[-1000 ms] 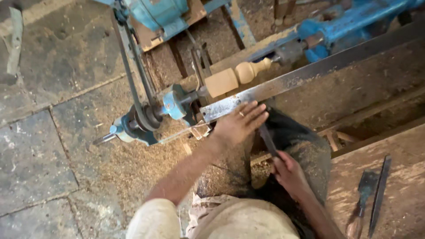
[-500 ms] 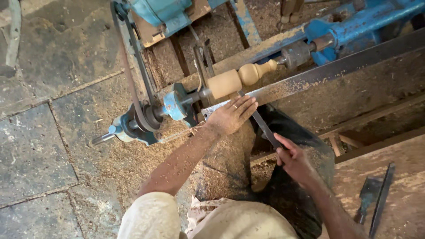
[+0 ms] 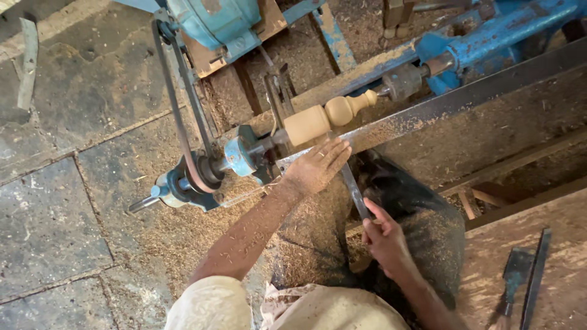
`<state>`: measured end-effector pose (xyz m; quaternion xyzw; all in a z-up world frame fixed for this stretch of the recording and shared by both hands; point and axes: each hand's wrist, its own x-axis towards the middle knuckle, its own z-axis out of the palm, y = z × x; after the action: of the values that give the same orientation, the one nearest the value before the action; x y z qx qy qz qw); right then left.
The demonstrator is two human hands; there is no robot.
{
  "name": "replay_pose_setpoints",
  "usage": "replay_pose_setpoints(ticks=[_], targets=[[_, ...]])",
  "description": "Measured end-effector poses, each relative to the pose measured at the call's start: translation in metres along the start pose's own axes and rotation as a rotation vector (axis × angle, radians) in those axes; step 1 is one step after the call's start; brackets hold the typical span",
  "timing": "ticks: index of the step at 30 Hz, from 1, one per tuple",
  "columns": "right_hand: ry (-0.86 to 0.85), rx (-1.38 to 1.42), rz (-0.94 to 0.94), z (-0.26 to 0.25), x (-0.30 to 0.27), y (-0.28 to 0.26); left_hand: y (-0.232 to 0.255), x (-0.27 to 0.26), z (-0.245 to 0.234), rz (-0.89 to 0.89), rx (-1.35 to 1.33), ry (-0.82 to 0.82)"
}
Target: The person shapes a rotating wooden piece on a lathe using a chisel, carving decorative contours and removing shavings. The workpiece is mounted between centers and the operator guides the tool along the spinning wood to refine its profile.
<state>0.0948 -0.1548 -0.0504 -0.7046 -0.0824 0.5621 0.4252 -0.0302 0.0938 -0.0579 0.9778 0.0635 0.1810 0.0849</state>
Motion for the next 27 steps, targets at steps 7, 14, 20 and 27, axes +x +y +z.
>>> replay_pose_setpoints(ticks=[7, 14, 20, 27], targets=[[0.010, 0.055, -0.049, 0.017, -0.003, 0.009, 0.001, -0.001, 0.004, -0.024, 0.014, -0.018], [-0.027, 0.216, -0.091, 0.032, -0.006, 0.008, 0.001, -0.002, 0.007, -0.040, -0.037, -0.018], [0.001, 0.121, -0.016, 0.040, -0.016, -0.007, 0.003, -0.001, 0.003, -0.070, -0.038, -0.027], [0.025, 0.121, 0.048, 0.048, -0.025, -0.018, 0.004, -0.002, 0.000, -0.082, -0.062, -0.075]])
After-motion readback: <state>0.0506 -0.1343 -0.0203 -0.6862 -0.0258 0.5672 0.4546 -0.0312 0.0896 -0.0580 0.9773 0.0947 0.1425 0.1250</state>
